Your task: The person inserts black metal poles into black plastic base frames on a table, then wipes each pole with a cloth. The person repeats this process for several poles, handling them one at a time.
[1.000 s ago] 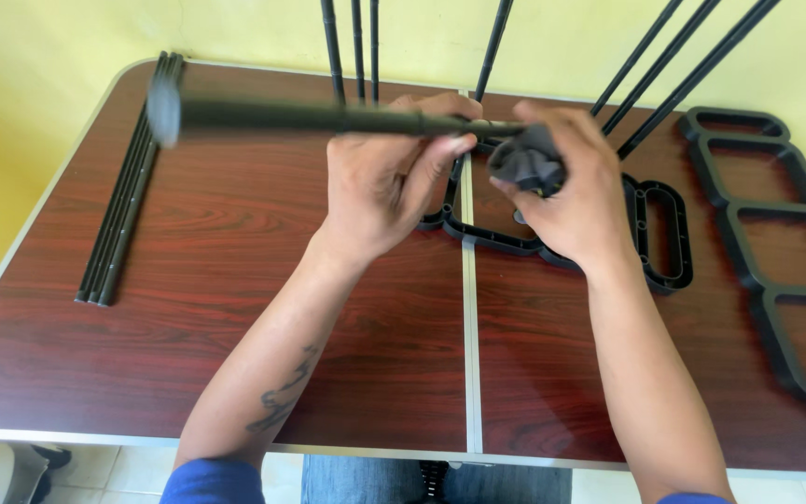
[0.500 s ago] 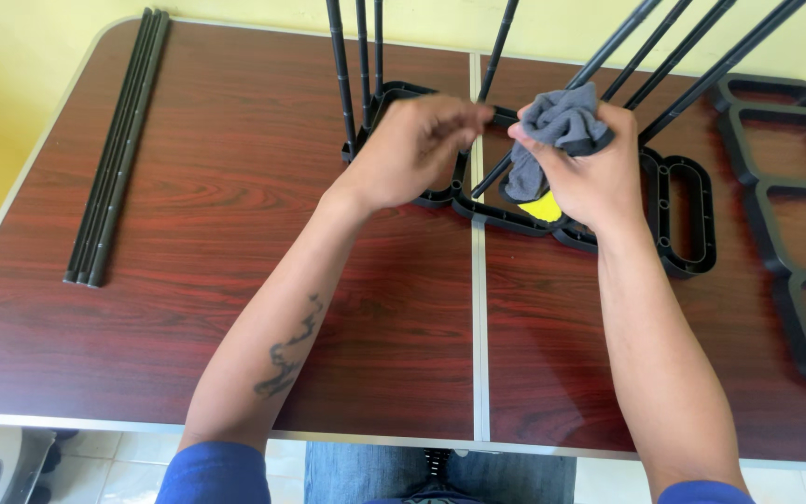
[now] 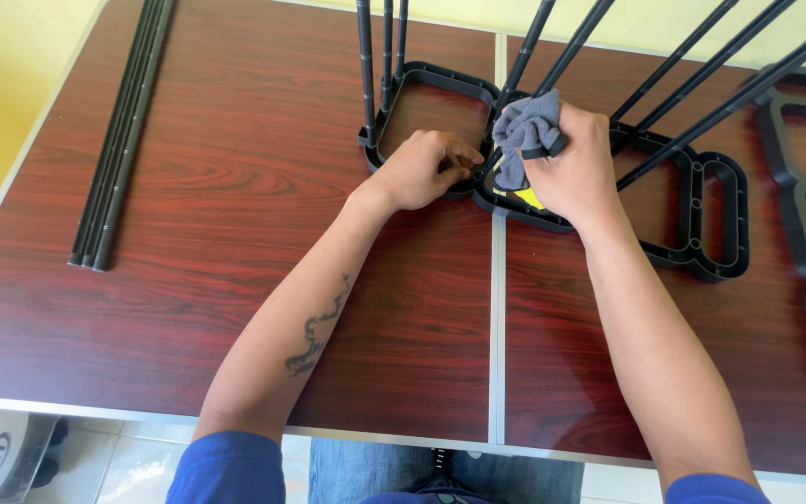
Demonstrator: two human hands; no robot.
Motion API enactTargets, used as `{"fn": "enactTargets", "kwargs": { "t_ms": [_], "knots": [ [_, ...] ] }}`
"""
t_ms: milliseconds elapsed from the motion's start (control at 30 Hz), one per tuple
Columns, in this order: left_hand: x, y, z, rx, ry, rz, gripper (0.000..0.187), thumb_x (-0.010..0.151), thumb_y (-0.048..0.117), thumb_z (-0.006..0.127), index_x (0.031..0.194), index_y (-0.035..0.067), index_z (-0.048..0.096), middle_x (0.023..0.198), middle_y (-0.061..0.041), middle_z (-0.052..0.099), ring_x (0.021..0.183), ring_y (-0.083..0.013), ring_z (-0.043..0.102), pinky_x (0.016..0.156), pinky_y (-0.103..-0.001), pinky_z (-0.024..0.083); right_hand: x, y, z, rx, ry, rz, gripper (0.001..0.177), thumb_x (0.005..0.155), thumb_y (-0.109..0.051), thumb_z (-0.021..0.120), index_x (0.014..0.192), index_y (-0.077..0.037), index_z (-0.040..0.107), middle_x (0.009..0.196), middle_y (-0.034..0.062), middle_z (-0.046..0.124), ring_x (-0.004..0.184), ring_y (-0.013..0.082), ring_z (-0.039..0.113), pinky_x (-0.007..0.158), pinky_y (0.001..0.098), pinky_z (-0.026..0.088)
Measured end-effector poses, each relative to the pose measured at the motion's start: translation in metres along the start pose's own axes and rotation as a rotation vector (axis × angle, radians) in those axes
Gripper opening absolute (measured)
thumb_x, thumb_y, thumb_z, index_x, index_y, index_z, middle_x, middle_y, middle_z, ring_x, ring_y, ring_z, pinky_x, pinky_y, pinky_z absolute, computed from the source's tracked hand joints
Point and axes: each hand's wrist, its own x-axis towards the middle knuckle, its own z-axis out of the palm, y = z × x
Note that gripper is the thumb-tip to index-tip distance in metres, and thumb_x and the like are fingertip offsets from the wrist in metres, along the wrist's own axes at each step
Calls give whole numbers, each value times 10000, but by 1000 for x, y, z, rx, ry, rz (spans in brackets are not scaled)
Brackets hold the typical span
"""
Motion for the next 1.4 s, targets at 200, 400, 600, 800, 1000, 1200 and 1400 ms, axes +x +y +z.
{"fn": "enactTargets", "kwargs": {
  "t_ms": [200, 400, 600, 800, 1000, 1200, 1400],
  "knots": [
    [-1, -3, 4, 19, 37, 41, 237, 866, -11, 701, 1087, 40, 768, 1068, -145, 762, 932, -254, 765, 829, -344, 601, 2, 0, 4, 21, 4, 10, 194, 921, 90, 687, 1091, 6, 727, 1019, 102, 780, 975, 178, 769, 844, 305, 611],
    [0, -5, 4, 19, 45, 39, 209, 866, 15, 716, 1068, 36, 767, 1074, -151, 760, 950, -260, 764, 841, -345, 601, 2, -1, 4, 5, -7, -52, 229, 916, 107, 680, 1118, 9, 724, 1064, 111, 779, 1033, 188, 767, 889, 314, 611],
    [0, -7, 5, 49, 62, 97, 198, 838, 2, 732, 1026, 30, 785, 1048, -151, 766, 935, -297, 744, 824, -367, 590, 2, -2, 7, -7, -36, -9, 215, 913, 98, 689, 1098, -2, 734, 1031, 99, 784, 990, 175, 769, 851, 301, 603],
    [0, -6, 5, 18, 54, 54, 195, 854, 12, 727, 1041, 39, 778, 1055, -146, 762, 943, -275, 755, 833, -352, 596, 2, -3, 8, -30, -37, 0, 196, 910, 90, 705, 1076, -6, 742, 994, 94, 782, 946, 164, 766, 810, 293, 597],
    [-1, -3, 5, 26, 52, 24, 202, 857, 8, 718, 1047, 43, 777, 1067, -144, 764, 954, -265, 757, 838, -348, 598, 2, -3, 10, 24, -28, 13, 157, 930, 79, 697, 1063, 4, 732, 983, 93, 781, 914, 156, 767, 783, 278, 602],
    [-1, 0, 5, 39, 55, 23, 202, 855, 8, 718, 1043, 47, 781, 1078, -144, 766, 963, -267, 754, 853, -351, 590, 2, -2, 11, -34, -17, -6, 133, 922, 42, 734, 1045, -8, 743, 956, 93, 783, 888, 169, 775, 779, 279, 597],
    [-1, 0, 6, 22, 55, -22, 209, 855, 7, 713, 1051, 44, 776, 1063, -149, 764, 948, -272, 757, 842, -352, 595, 0, -1, 12, -52, 9, -53, 132, 891, 38, 754, 1012, -10, 740, 965, 100, 783, 921, 189, 780, 812, 285, 581]
  ]
}}
